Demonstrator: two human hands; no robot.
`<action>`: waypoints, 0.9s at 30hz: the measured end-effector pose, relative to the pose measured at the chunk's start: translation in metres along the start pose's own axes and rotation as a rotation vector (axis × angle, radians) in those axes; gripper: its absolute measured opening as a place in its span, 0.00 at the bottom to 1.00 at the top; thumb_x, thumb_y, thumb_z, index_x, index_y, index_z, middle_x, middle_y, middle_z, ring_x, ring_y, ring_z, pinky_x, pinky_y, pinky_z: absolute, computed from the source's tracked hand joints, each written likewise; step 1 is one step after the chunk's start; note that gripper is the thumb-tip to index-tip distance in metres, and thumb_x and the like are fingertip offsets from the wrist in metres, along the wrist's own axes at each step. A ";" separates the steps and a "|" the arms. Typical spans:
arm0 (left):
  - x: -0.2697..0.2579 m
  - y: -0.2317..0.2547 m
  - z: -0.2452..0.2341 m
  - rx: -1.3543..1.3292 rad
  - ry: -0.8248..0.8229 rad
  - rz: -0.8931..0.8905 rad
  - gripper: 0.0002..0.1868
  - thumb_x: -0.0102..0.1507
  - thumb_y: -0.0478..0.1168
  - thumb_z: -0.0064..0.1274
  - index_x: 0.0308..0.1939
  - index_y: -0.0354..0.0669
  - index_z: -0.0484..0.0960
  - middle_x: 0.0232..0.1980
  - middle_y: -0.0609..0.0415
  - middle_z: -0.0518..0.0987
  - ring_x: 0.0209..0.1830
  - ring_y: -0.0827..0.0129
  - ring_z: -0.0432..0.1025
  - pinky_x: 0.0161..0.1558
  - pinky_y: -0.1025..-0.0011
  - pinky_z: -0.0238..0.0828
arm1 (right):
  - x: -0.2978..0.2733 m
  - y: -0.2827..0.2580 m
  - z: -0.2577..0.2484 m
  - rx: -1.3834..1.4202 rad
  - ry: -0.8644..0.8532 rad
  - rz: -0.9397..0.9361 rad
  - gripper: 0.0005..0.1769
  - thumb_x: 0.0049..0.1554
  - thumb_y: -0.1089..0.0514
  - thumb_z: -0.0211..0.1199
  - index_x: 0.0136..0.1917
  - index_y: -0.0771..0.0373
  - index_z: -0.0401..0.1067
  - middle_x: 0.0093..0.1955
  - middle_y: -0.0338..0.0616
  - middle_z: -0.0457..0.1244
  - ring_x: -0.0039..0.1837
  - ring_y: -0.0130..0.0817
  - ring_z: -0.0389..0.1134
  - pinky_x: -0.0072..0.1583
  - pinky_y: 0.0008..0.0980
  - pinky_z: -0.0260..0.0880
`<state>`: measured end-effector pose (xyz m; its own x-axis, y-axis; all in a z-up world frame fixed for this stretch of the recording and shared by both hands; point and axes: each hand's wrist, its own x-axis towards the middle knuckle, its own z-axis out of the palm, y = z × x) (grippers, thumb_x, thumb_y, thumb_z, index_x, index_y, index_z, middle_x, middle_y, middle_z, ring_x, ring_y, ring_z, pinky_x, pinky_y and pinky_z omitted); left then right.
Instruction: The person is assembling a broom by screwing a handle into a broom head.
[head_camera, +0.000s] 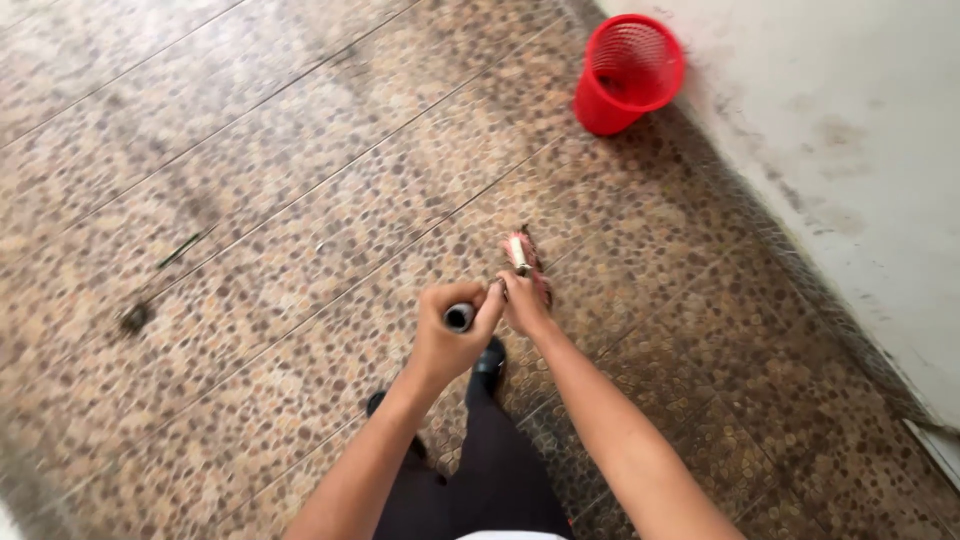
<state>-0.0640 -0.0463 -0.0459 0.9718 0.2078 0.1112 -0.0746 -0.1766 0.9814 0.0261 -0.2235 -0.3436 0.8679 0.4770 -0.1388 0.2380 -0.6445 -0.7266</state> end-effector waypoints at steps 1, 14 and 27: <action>-0.005 0.003 -0.009 0.006 0.013 -0.006 0.19 0.67 0.34 0.58 0.21 0.34 0.74 0.17 0.58 0.66 0.19 0.82 0.58 0.24 0.75 0.53 | -0.005 -0.024 0.006 0.003 -0.013 -0.009 0.20 0.53 0.68 0.64 0.60 0.65 0.71 0.48 0.58 0.70 0.50 0.48 0.74 0.49 0.42 0.73; -0.052 0.012 -0.129 0.103 -0.044 0.028 0.17 0.65 0.37 0.57 0.20 0.41 0.80 0.16 0.58 0.74 0.13 0.79 0.65 0.17 0.75 0.56 | 0.006 -0.166 0.120 1.189 -0.209 0.190 0.17 0.67 0.51 0.50 0.64 0.61 0.69 0.56 0.34 0.65 0.57 0.23 0.66 0.60 0.27 0.68; -0.107 -0.033 -0.136 -0.135 -0.025 0.003 0.15 0.65 0.37 0.59 0.23 0.37 0.78 0.21 0.61 0.75 0.20 0.82 0.64 0.24 0.76 0.57 | -0.050 -0.089 0.086 -0.040 0.023 0.110 0.20 0.49 0.62 0.67 0.56 0.63 0.71 0.51 0.53 0.72 0.53 0.42 0.74 0.55 0.40 0.73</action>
<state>-0.1954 0.0680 -0.0688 0.9768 0.1829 0.1117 -0.1049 -0.0461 0.9934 -0.0756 -0.1384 -0.3300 0.8994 0.3883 -0.2008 0.1571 -0.7158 -0.6804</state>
